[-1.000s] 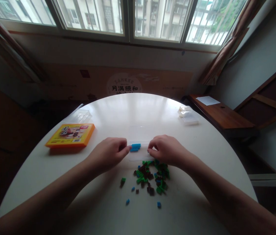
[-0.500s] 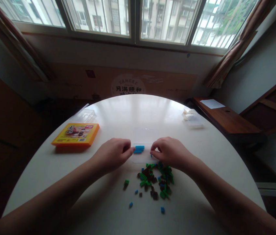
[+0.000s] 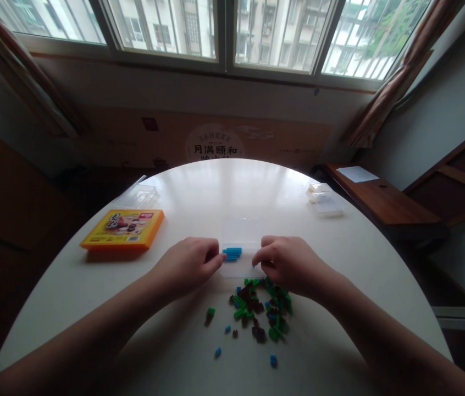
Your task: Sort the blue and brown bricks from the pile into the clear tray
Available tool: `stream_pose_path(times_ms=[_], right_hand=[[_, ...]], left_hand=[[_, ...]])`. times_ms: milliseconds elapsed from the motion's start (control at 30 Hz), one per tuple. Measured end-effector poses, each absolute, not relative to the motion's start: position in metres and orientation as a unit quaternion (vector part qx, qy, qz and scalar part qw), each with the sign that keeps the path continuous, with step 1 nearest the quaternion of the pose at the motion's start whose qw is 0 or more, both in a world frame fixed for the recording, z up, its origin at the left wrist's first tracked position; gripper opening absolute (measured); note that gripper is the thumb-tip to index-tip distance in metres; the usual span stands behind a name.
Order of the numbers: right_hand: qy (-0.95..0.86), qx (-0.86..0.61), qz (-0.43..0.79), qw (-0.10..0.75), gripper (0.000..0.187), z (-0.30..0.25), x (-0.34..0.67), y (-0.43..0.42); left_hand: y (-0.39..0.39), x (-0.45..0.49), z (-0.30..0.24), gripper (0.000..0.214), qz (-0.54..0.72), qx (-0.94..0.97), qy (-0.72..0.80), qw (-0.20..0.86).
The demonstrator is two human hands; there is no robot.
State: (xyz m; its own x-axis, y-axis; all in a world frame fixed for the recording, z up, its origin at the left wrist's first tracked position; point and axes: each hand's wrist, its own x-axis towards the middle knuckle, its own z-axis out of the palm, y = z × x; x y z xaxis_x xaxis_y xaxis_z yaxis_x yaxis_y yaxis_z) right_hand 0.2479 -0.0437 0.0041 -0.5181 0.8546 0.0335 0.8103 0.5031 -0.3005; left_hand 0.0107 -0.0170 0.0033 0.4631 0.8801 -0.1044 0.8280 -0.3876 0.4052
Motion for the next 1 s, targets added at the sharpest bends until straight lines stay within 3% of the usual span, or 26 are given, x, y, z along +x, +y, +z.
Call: stream_pose_path(times_ms=[667,1000], right_hand=[[-0.858,-0.492,0.077,0.128,0.036,-0.01,0.233,-0.04],[-0.854,-0.493,0.073,0.146,0.033,-0.011,0.235,-0.041]], left_hand=[[-0.015,0.01,-0.002,0.034,0.06,0.831,0.512,0.21],[-0.016,0.011,-0.001,0.033,0.055,0.83,0.512,0.214]])
